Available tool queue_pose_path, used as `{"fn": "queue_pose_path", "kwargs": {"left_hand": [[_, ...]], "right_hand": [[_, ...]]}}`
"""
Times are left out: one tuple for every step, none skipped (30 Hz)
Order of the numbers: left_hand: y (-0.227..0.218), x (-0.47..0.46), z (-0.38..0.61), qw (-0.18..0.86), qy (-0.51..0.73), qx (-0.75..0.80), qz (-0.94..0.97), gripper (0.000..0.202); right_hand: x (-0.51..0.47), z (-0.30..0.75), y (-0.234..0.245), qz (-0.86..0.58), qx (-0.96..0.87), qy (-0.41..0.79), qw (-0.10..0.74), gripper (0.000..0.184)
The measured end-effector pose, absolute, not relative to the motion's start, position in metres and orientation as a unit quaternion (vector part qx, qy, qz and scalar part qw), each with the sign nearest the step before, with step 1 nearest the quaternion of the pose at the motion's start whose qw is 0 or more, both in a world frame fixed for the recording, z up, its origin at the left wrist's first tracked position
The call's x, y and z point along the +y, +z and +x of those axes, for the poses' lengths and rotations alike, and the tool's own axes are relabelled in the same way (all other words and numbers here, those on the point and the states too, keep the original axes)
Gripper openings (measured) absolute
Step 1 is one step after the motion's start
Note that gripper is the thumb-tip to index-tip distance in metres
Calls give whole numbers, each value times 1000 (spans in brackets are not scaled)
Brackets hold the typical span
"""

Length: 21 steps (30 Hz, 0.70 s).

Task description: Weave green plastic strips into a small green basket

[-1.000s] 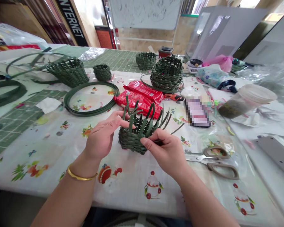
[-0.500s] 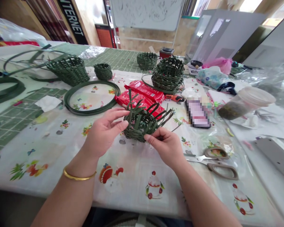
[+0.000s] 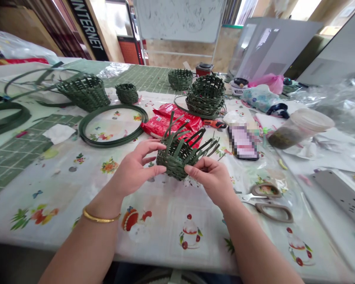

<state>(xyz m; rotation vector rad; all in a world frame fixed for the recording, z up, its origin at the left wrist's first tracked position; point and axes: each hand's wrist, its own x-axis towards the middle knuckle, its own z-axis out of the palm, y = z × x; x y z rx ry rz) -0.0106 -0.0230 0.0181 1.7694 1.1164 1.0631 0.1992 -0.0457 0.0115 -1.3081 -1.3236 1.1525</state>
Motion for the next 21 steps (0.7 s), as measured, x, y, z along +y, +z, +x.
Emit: {"fn": "queue_pose_path", "kwargs": {"left_hand": [[18, -23, -10, 385, 419, 440, 695, 47], [17, -22, -10, 383, 422, 440, 694, 49], [17, -22, -9, 381, 428, 439, 692, 48], [17, -22, -9, 381, 437, 433, 690, 45], [16, -22, -8, 383, 447, 424, 688, 40], [16, -21, -8, 386, 454, 413, 689, 35], [16, -21, -8, 388, 457, 402, 692, 31], [16, -21, -8, 389, 454, 393, 699, 27], [16, -21, -9, 388, 445, 388, 708, 23], [16, -20, -9, 385, 434, 385, 717, 19], [16, -20, -10, 381, 424, 385, 726, 17], [16, -19, -10, 378, 415, 385, 732, 15], [16, -19, -11, 374, 407, 386, 738, 13], [17, -18, -12, 369, 399, 387, 745, 12], [17, -18, -12, 361, 391, 386, 753, 11], [18, -17, -13, 349, 383, 385, 764, 11], [18, -17, -13, 334, 373, 383, 777, 11], [19, -16, -13, 316, 366, 381, 788, 11], [19, -16, -13, 298, 359, 381, 798, 11], [19, -16, -12, 280, 355, 383, 806, 11], [19, -17, -12, 262, 351, 387, 812, 12]], "right_hand": [[-46, 200, 12, -532, -548, 463, 449, 32], [-46, 200, 13, -534, -558, 459, 440, 32], [-46, 200, 14, -535, -565, 456, 432, 32], [-47, 200, 15, -537, -569, 455, 426, 32], [-47, 200, 15, -538, -568, 457, 424, 32], [-47, 200, 15, -537, -566, 461, 423, 31], [-47, 200, 15, -535, -563, 466, 424, 31], [-47, 201, 14, -531, -560, 472, 426, 31], [-47, 201, 14, -528, -558, 477, 428, 30], [-47, 202, 14, -525, -555, 482, 429, 30], [-47, 202, 14, -524, -553, 484, 431, 30], [-47, 202, 15, -524, -551, 486, 431, 31], [-47, 202, 15, -524, -549, 488, 431, 31], [-46, 203, 15, -525, -548, 489, 430, 31], [-46, 203, 15, -525, -548, 490, 430, 30], [-46, 203, 15, -525, -548, 489, 431, 30], [-46, 203, 15, -526, -548, 487, 432, 30], [-45, 204, 14, -526, -549, 484, 433, 30], [-45, 204, 14, -527, -549, 481, 435, 29], [-45, 205, 14, -528, -549, 479, 437, 29], [-44, 206, 13, -527, -549, 480, 437, 29]]}}
